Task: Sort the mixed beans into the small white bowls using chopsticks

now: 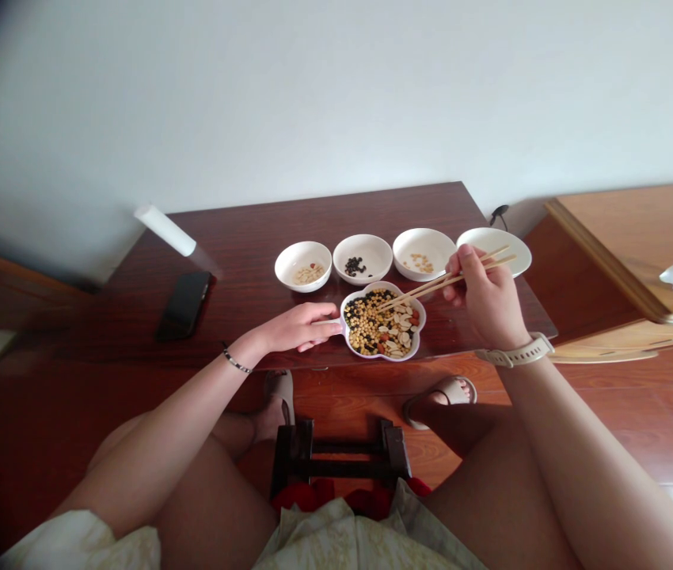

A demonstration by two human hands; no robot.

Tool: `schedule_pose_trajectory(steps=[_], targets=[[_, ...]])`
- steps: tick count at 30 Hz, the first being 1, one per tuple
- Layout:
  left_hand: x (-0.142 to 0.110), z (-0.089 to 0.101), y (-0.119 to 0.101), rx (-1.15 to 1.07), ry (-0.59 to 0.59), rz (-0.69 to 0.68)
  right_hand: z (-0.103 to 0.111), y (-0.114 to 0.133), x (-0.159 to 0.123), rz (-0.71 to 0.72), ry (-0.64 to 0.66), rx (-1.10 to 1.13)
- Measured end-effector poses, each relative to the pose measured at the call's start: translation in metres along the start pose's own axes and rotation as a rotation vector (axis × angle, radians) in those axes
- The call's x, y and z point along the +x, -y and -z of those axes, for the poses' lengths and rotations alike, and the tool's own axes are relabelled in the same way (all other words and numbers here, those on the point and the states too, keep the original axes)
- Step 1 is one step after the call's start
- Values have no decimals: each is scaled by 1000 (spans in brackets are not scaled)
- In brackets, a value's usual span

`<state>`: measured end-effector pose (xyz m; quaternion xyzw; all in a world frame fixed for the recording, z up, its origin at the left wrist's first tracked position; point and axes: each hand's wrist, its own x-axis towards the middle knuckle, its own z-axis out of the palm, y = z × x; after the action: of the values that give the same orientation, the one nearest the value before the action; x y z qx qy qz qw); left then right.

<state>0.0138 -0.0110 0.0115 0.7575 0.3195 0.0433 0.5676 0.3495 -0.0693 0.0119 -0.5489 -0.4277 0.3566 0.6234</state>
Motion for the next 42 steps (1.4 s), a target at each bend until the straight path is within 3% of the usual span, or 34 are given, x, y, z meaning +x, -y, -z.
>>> schedule_pose_trajectory(steps=[5,12,15,17,22,26,31,42], targets=[[-1,0,2,-5,-5,1,1,5,5,60,-48,156],[-2,0,6,-11,-4,-5,21,7,21,188,-399,281],[-2,0,6,-10,-3,-8,27,9,23,214,-480,325],[-1,0,6,-9,-6,-10,28,9,21,169,-448,315],[-1,0,4,-5,-6,-1,20,4,14,-21,-104,205],[-1,0,2,6,-13,12,14,-4,9,-100,41,92],[-2,-1,-2,15,-11,8,12,-7,8,-92,95,-6],[0,-1,-1,3,-17,5,9,-3,5,-61,108,6]])
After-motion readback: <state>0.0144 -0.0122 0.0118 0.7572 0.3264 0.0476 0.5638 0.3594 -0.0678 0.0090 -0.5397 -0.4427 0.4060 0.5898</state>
